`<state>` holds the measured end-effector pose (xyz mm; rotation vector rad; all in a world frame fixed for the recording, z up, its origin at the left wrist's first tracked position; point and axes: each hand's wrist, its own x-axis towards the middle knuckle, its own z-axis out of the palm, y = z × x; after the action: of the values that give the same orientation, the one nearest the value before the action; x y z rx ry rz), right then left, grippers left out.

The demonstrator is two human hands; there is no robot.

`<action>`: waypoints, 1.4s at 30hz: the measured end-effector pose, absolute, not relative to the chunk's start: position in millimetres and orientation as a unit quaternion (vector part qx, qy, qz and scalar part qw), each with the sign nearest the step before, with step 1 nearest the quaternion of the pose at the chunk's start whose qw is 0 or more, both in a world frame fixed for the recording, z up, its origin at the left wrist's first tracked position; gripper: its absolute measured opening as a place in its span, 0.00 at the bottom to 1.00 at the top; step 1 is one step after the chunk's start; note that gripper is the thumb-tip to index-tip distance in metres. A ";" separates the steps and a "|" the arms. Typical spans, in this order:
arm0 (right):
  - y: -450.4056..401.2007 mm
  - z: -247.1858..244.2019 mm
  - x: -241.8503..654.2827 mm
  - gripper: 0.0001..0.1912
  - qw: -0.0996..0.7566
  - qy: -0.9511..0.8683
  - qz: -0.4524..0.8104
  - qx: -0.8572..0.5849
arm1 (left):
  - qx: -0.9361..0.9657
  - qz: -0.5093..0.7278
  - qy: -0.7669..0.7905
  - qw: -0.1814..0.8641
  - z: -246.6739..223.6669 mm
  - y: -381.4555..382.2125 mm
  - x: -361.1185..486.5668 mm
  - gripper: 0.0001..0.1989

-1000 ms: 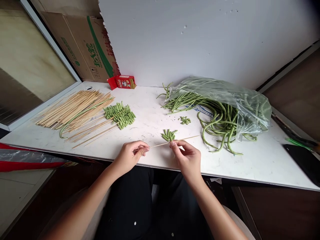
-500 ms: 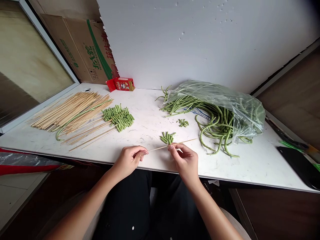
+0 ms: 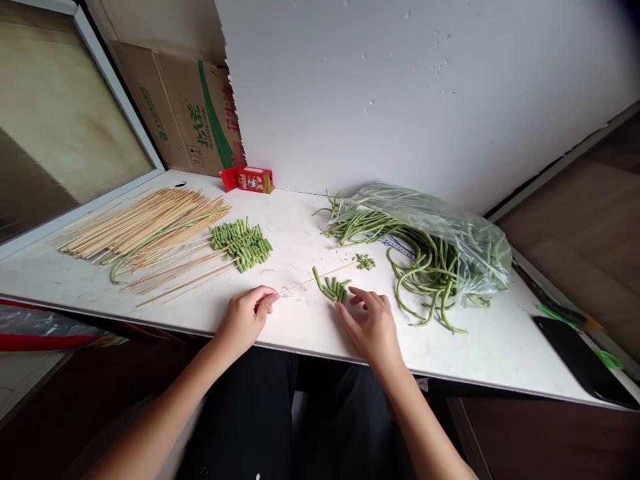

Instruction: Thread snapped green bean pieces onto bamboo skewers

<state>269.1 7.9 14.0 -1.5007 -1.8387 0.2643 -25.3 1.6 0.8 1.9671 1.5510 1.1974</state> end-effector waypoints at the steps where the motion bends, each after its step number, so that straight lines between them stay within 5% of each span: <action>1: 9.9 13.4 268.6 0.23 0.360 -0.718 0.098 -0.588 | 0.698 0.425 0.548 0.179 -0.5 1.9 -25.5 0.12; 12: 24.7 23.5 287.9 0.15 0.324 -0.708 0.203 -0.594 | 0.693 0.416 0.546 0.219 -4.6 3.6 -26.8 0.11; 19: 31.0 26.9 301.6 0.15 0.323 -0.723 0.116 -0.599 | 0.686 0.410 0.551 0.238 -2.9 3.4 -26.2 0.11; 28: 56.3 23.8 303.1 0.27 0.462 -0.573 0.291 -0.611 | 0.680 0.413 0.549 0.254 -2.4 2.5 -26.0 0.13; 34: 40.0 16.0 280.8 0.22 0.595 -0.445 0.390 -0.544 | 0.687 0.420 0.543 0.240 1.7 2.4 -22.8 0.13; 42: 27.0 10.5 279.8 0.19 0.632 -0.360 0.495 -0.476 | 0.706 0.416 0.534 0.209 -0.6 0.7 -22.7 0.11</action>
<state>279.8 27.0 10.5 -1.0888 -0.8240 1.1329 -22.7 0.7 -0.6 1.9641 1.4853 1.1576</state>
